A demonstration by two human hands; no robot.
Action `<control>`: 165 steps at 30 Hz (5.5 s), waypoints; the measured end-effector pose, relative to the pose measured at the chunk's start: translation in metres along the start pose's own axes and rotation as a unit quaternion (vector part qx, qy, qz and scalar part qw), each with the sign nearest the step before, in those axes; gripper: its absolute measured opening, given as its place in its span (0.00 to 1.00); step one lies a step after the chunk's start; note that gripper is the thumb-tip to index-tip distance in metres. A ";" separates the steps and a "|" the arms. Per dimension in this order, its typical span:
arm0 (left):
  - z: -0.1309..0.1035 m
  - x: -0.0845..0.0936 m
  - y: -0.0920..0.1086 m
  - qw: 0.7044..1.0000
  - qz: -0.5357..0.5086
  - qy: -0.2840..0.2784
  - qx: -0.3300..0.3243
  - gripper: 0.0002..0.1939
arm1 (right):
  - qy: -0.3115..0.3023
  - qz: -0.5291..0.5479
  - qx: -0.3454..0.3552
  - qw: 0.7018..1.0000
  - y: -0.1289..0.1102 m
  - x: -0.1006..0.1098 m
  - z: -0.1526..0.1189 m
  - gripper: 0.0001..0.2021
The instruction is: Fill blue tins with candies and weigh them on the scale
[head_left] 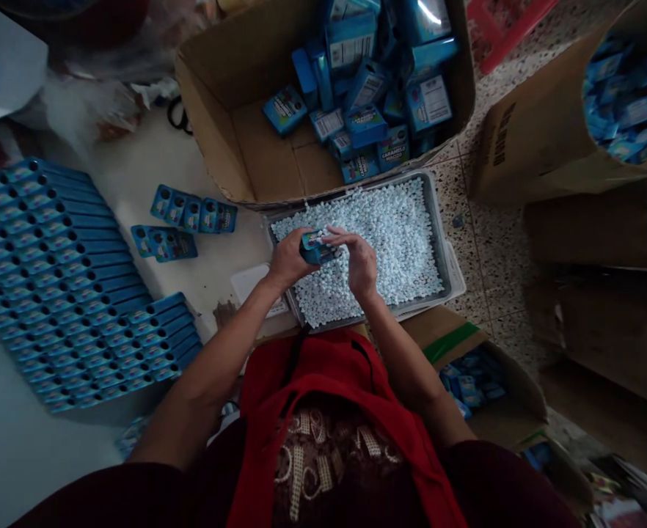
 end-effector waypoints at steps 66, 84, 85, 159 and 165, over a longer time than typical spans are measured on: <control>0.013 0.033 -0.010 0.977 0.186 -0.087 0.052 0.32 | 0.063 -0.518 -0.095 0.848 0.126 0.081 -0.023 0.41; 0.026 -0.023 0.019 0.993 0.035 -0.110 0.031 0.41 | 0.094 0.139 -0.164 0.972 0.063 0.024 0.028 0.20; 0.017 -0.023 0.016 0.996 -0.008 -0.090 0.025 0.42 | 0.106 0.167 -0.158 0.967 0.049 0.025 0.025 0.20; -0.004 -0.005 -0.040 0.937 -0.332 0.053 -0.097 0.51 | 0.078 -0.388 -0.056 0.917 0.028 0.063 0.019 0.13; 0.003 -0.003 -0.039 0.944 -0.320 0.050 -0.054 0.53 | -0.058 -0.495 -0.021 0.867 0.041 0.061 0.025 0.13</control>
Point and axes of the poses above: each hand's wrist, its own z-axis towards the middle knuckle, its own x-axis out of the back of the hand, y = z × x, the point moved 4 cm from there along z, towards the middle knuckle, and after that the axes turned 15 degrees about -z, right-handed, at the moved point
